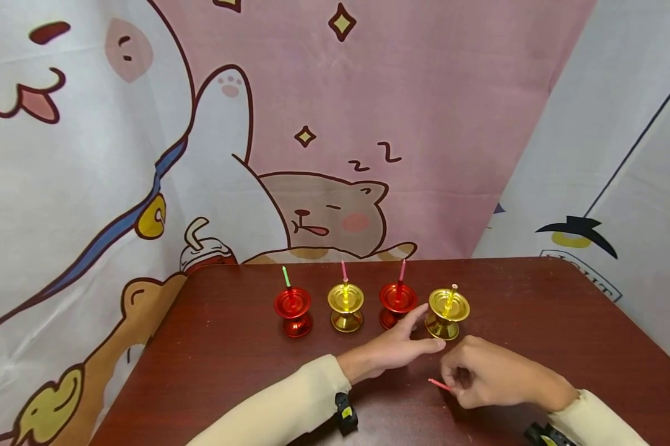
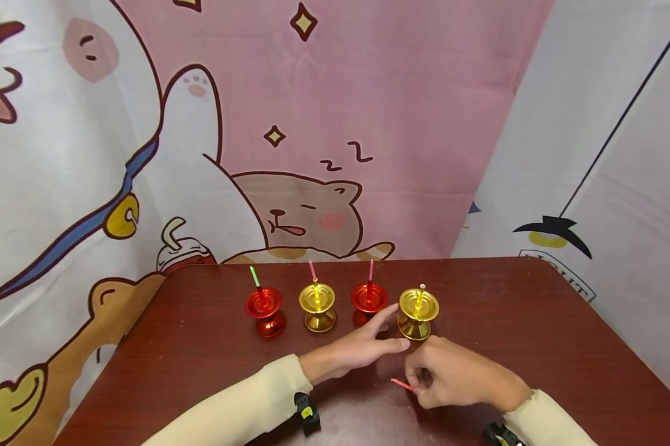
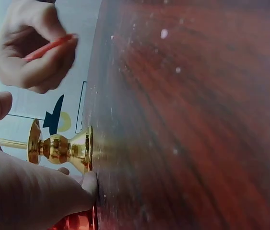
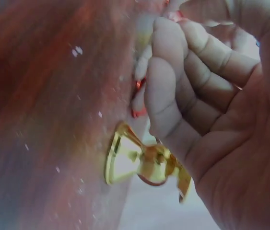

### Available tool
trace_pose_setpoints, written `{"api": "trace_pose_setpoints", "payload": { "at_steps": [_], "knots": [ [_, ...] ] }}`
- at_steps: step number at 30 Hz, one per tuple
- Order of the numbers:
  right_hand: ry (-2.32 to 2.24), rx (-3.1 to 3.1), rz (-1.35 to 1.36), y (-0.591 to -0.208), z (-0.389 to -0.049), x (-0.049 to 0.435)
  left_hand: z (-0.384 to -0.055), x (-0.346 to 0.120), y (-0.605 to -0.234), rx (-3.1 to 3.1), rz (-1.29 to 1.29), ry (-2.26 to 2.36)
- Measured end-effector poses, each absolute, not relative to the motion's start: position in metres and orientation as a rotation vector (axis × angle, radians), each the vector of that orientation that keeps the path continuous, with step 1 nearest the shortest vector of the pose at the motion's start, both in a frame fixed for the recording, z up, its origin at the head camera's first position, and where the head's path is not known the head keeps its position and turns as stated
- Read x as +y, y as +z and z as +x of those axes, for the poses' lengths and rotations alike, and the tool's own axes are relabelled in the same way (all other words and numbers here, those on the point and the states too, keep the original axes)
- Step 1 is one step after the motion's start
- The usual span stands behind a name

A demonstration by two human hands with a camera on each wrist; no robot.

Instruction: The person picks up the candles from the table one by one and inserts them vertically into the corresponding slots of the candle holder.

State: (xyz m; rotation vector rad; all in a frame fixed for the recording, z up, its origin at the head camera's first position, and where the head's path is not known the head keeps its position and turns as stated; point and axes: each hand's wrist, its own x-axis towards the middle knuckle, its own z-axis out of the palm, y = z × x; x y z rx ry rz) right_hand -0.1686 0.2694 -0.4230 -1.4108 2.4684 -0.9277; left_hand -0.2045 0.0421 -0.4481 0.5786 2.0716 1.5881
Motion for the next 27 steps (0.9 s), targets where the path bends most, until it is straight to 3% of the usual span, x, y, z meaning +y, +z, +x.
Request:
{"api": "trace_pose_setpoints", "payload": {
  "at_steps": [16,27],
  "knots": [
    [-1.081,2.7,-1.394,-0.386,-0.183,0.301,-0.209,0.07,-0.452,2.038,0.553,1.741],
    [-1.186,3.034,-1.02,-0.381,-0.209,0.311,-0.207,0.089,-0.451,2.08,0.44,1.836]
  ]
}}
